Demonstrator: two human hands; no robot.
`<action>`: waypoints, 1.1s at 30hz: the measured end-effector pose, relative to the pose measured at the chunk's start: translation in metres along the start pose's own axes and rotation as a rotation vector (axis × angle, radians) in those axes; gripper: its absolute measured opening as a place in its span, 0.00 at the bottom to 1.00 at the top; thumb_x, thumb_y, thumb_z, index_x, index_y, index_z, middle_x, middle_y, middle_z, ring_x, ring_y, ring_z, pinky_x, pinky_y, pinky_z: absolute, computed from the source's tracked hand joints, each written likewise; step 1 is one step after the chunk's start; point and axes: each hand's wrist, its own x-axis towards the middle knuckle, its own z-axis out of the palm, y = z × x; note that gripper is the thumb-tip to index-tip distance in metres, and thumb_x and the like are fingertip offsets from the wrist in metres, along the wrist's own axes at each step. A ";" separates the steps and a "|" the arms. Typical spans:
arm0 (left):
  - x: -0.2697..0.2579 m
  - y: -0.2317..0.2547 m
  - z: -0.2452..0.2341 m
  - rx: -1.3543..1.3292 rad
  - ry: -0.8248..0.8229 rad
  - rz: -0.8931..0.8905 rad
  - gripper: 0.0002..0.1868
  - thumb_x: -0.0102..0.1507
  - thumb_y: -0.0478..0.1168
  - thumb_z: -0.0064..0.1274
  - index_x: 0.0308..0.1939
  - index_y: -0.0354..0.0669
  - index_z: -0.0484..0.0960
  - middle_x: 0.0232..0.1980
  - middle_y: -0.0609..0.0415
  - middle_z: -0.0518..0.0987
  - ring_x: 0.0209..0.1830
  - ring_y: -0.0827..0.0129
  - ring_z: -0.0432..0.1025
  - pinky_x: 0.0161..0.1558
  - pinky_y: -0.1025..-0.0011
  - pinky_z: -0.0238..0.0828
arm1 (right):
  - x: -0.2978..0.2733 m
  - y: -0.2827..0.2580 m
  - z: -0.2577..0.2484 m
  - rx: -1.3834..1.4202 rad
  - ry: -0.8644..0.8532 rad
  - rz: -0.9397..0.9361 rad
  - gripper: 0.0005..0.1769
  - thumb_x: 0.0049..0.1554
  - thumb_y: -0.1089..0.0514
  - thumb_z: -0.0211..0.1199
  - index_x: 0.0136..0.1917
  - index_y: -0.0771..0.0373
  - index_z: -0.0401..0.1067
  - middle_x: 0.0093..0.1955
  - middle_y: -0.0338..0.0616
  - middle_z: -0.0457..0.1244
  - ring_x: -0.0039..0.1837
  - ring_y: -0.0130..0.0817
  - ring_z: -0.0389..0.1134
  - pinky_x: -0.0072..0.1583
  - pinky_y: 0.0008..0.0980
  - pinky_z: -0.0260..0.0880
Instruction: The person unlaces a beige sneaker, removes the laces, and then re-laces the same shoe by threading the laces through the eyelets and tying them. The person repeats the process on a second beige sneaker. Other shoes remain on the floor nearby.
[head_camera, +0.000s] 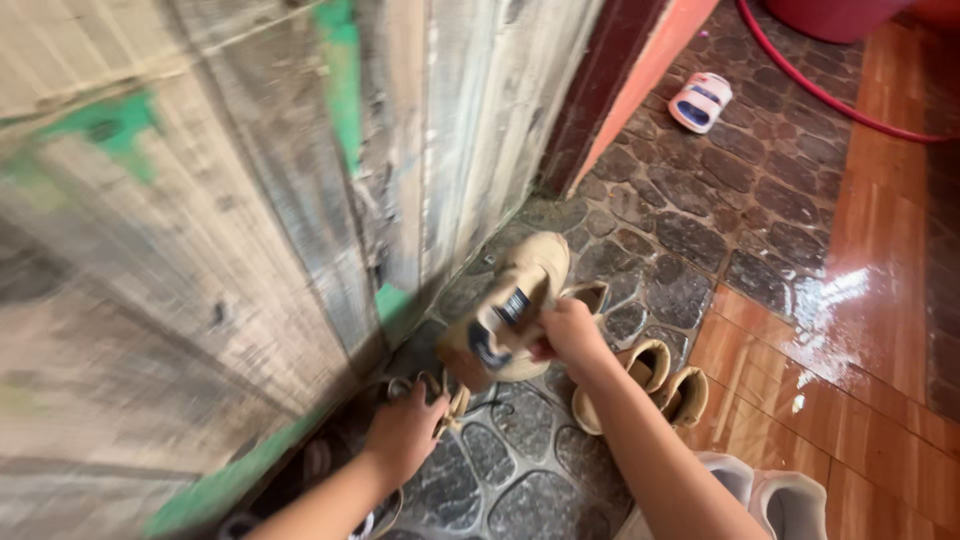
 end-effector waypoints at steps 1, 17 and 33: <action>0.003 -0.001 0.005 -0.016 0.059 0.026 0.21 0.56 0.44 0.64 0.52 0.53 0.75 0.63 0.38 0.69 0.45 0.50 0.77 0.41 0.57 0.76 | 0.016 0.001 0.004 0.055 0.005 -0.039 0.08 0.58 0.68 0.52 0.44 0.76 0.71 0.34 0.55 0.68 0.29 0.38 0.69 0.32 0.39 0.75; 0.061 0.011 -0.030 -0.654 0.185 -0.147 0.08 0.60 0.34 0.56 0.43 0.44 0.85 0.32 0.45 0.84 0.33 0.55 0.82 0.33 0.61 0.78 | 0.149 0.036 0.032 0.202 0.100 0.115 0.08 0.60 0.67 0.47 0.49 0.73 0.65 0.41 0.58 0.67 0.36 0.46 0.72 0.38 0.46 0.80; 0.166 0.119 -0.288 -0.949 0.487 0.246 0.08 0.69 0.31 0.42 0.34 0.39 0.71 0.34 0.53 0.82 0.29 0.75 0.83 0.30 0.79 0.80 | 0.013 0.009 -0.078 -0.206 -0.013 -0.187 0.20 0.63 0.60 0.53 0.66 0.61 0.74 0.49 0.45 0.72 0.43 0.30 0.72 0.46 0.31 0.77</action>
